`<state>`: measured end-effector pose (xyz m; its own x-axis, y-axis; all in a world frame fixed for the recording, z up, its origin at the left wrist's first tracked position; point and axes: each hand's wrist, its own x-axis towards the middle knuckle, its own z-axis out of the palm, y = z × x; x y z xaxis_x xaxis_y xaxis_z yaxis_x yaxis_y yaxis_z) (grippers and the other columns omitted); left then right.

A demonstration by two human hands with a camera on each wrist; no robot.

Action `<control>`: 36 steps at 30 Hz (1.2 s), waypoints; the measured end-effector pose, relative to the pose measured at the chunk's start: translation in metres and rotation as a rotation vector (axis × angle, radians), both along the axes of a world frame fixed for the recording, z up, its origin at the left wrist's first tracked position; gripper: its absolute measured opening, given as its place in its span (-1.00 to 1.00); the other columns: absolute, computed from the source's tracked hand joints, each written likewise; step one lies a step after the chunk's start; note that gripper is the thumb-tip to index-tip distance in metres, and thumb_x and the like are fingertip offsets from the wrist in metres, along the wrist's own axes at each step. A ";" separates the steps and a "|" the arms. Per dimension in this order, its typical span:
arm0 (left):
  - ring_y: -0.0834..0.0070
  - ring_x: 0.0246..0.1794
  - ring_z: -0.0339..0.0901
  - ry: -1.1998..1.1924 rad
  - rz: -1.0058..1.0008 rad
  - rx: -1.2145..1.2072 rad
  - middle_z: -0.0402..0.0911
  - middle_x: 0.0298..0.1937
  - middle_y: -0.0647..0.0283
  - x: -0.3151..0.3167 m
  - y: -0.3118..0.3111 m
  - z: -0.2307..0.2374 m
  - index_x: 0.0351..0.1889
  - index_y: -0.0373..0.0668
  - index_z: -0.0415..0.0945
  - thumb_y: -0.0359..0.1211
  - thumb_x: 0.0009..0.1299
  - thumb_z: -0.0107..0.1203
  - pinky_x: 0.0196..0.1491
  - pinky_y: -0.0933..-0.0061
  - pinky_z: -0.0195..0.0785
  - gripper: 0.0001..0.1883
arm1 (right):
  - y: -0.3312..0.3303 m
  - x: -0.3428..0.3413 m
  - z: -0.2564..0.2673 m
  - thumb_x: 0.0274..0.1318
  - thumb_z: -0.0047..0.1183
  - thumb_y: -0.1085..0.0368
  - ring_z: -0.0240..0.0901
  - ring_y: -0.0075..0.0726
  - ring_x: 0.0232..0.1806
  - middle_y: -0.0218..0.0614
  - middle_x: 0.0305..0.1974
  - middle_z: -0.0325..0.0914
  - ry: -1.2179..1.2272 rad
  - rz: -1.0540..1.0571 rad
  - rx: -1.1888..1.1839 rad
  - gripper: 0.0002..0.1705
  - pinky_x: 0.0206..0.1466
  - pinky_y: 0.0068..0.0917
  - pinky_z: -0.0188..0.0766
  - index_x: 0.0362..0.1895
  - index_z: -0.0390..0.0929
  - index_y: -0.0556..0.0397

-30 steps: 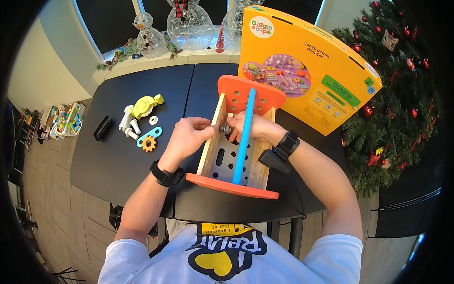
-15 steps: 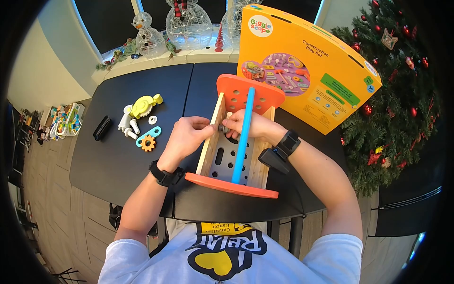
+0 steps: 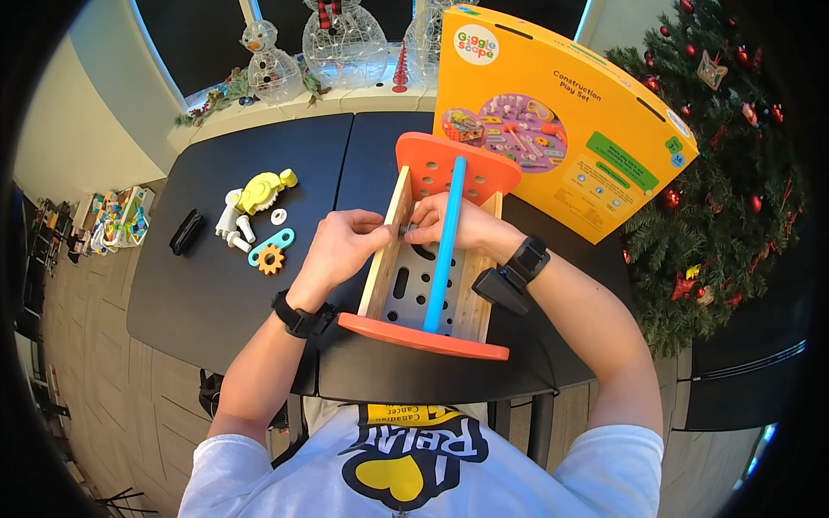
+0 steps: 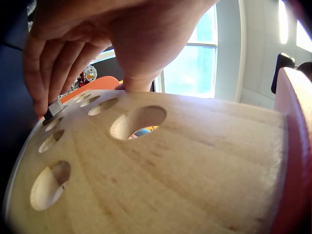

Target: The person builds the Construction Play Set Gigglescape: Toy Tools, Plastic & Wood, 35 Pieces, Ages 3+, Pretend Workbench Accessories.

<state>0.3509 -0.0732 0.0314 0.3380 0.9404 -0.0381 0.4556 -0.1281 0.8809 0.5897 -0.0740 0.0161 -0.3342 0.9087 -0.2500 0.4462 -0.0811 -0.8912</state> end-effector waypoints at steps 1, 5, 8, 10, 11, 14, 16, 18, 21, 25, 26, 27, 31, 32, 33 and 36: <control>0.13 -0.04 0.80 0.001 0.002 0.000 0.79 -0.10 -0.17 0.000 0.000 0.000 0.08 -0.51 0.67 -0.05 0.23 0.34 0.09 0.32 0.61 -0.33 | 0.001 0.000 0.002 0.39 0.28 0.11 0.69 -0.36 -0.30 -0.12 -0.30 0.76 0.015 0.027 -0.042 -0.56 -0.22 -0.48 0.57 -0.03 0.63 0.34; 0.18 0.00 0.79 0.022 -0.004 -0.014 0.80 -0.06 -0.14 0.000 -0.002 0.004 0.09 -0.49 0.68 -0.08 0.27 0.33 0.12 0.32 0.60 -0.37 | -0.002 -0.006 0.011 0.54 0.03 -0.01 0.75 -0.29 -0.24 -0.05 -0.26 0.78 -0.096 0.016 -0.151 -0.43 -0.17 -0.41 0.64 0.07 0.61 0.39; 0.20 0.02 0.78 0.033 -0.005 -0.022 0.79 -0.04 -0.13 0.000 -0.002 0.005 0.10 -0.48 0.68 -0.11 0.30 0.32 0.14 0.32 0.59 -0.39 | -0.002 -0.009 0.017 0.59 -0.09 -0.10 0.76 -0.28 -0.24 -0.05 -0.25 0.78 -0.103 -0.036 -0.241 -0.33 -0.19 -0.40 0.66 0.12 0.60 0.39; 0.19 0.02 0.78 0.034 -0.002 -0.025 0.79 -0.04 -0.13 0.000 -0.002 0.006 0.10 -0.48 0.68 -0.11 0.30 0.32 0.14 0.32 0.59 -0.40 | -0.003 -0.011 0.021 0.58 -0.10 -0.16 0.74 -0.28 -0.28 -0.08 -0.27 0.77 -0.108 -0.107 -0.264 -0.29 -0.20 -0.41 0.65 0.16 0.59 0.37; 0.19 0.02 0.78 0.034 -0.003 -0.028 0.79 -0.04 -0.13 0.000 -0.003 0.006 0.10 -0.48 0.68 -0.11 0.30 0.32 0.14 0.32 0.59 -0.40 | -0.002 -0.011 0.019 0.54 -0.03 -0.12 0.73 -0.28 -0.30 -0.11 -0.28 0.75 -0.054 -0.137 -0.250 -0.33 -0.20 -0.41 0.64 0.16 0.58 0.36; 0.19 0.02 0.78 0.041 -0.007 -0.017 0.80 -0.04 -0.13 0.000 -0.002 0.006 0.09 -0.48 0.68 -0.11 0.30 0.32 0.14 0.31 0.59 -0.40 | -0.001 -0.009 0.013 0.40 0.21 0.00 0.68 -0.30 -0.34 -0.17 -0.30 0.70 0.030 -0.154 -0.155 -0.45 -0.19 -0.41 0.61 0.11 0.57 0.30; 0.19 0.01 0.78 0.044 -0.009 -0.011 0.80 -0.05 -0.13 0.000 -0.002 0.006 0.08 -0.49 0.68 -0.11 0.30 0.32 0.14 0.31 0.59 -0.40 | -0.005 -0.008 0.014 0.27 0.38 0.11 0.64 -0.34 -0.34 -0.21 -0.31 0.67 -0.020 -0.071 -0.019 -0.52 -0.17 -0.42 0.58 0.03 0.59 0.25; 0.20 0.01 0.78 0.044 -0.006 -0.013 0.80 -0.05 -0.12 0.000 -0.002 0.005 0.08 -0.49 0.68 -0.11 0.30 0.32 0.13 0.32 0.59 -0.41 | -0.003 -0.003 0.003 0.16 0.46 0.22 0.63 -0.40 -0.30 -0.24 -0.31 0.67 0.026 -0.089 0.074 -0.59 -0.17 -0.45 0.55 -0.07 0.60 0.21; 0.20 0.00 0.78 0.030 -0.005 -0.014 0.80 -0.05 -0.12 0.001 -0.002 0.004 0.07 -0.50 0.68 -0.11 0.30 0.32 0.13 0.32 0.59 -0.41 | 0.001 0.003 -0.006 0.12 0.49 0.24 0.62 -0.46 -0.25 -0.29 -0.32 0.68 0.077 -0.073 0.074 -0.63 -0.14 -0.47 0.53 -0.13 0.64 0.19; 0.19 -0.01 0.79 0.025 0.000 -0.004 0.80 -0.06 -0.13 0.000 -0.001 0.003 0.07 -0.50 0.68 -0.09 0.28 0.33 0.12 0.32 0.59 -0.38 | -0.001 0.000 0.009 0.19 0.44 0.21 0.66 -0.43 -0.24 -0.30 -0.30 0.72 -0.066 -0.072 -0.016 -0.63 -0.15 -0.48 0.54 -0.07 0.69 0.22; 0.16 -0.02 0.79 0.021 0.001 -0.003 0.80 -0.08 -0.14 0.000 -0.001 0.002 0.08 -0.51 0.67 -0.06 0.26 0.34 0.12 0.32 0.60 -0.35 | -0.002 -0.001 0.013 0.26 0.36 0.23 0.67 -0.44 -0.22 -0.29 -0.25 0.73 -0.075 -0.066 -0.031 -0.69 -0.15 -0.50 0.54 -0.08 0.69 0.21; 0.14 -0.02 0.79 0.017 0.002 -0.002 0.80 -0.09 -0.15 0.000 -0.001 0.001 0.08 -0.51 0.67 -0.03 0.24 0.35 0.11 0.31 0.60 -0.32 | -0.003 -0.003 0.016 0.33 0.29 0.24 0.69 -0.44 -0.20 -0.27 -0.20 0.74 -0.085 -0.060 -0.047 -0.73 -0.16 -0.53 0.53 -0.08 0.69 0.21; 0.14 -0.02 0.79 -0.002 0.009 -0.003 0.80 -0.08 -0.15 0.001 -0.001 -0.001 0.08 -0.51 0.67 -0.03 0.24 0.35 0.11 0.32 0.60 -0.32 | -0.003 -0.004 0.012 0.53 0.04 0.19 0.74 -0.38 -0.13 -0.22 -0.14 0.75 -0.033 -0.047 -0.161 -0.68 -0.16 -0.55 0.55 0.00 0.66 0.23; 0.14 -0.02 0.79 0.003 0.010 -0.002 0.80 -0.08 -0.15 0.000 -0.001 -0.001 0.08 -0.51 0.67 -0.04 0.24 0.35 0.11 0.32 0.61 -0.32 | -0.003 -0.005 0.012 0.55 0.01 0.19 0.74 -0.37 -0.12 -0.21 -0.13 0.75 -0.028 -0.056 -0.192 -0.66 -0.16 -0.54 0.55 0.03 0.65 0.24; 0.14 -0.01 0.79 0.007 0.012 0.000 0.80 -0.07 -0.15 0.000 -0.001 -0.001 0.08 -0.50 0.67 -0.04 0.24 0.35 0.11 0.32 0.61 -0.32 | -0.004 -0.006 0.013 0.57 -0.03 0.19 0.74 -0.36 -0.12 -0.19 -0.12 0.74 -0.022 -0.066 -0.223 -0.65 -0.17 -0.54 0.55 0.05 0.63 0.24; 0.15 -0.01 0.80 0.014 0.006 -0.002 0.80 -0.07 -0.15 0.000 -0.002 0.002 0.08 -0.50 0.68 -0.04 0.24 0.35 0.11 0.31 0.61 -0.33 | -0.003 -0.010 0.016 0.53 0.01 0.22 0.72 -0.35 -0.14 -0.17 -0.10 0.71 0.008 -0.131 -0.237 -0.68 -0.17 -0.53 0.55 0.06 0.59 0.25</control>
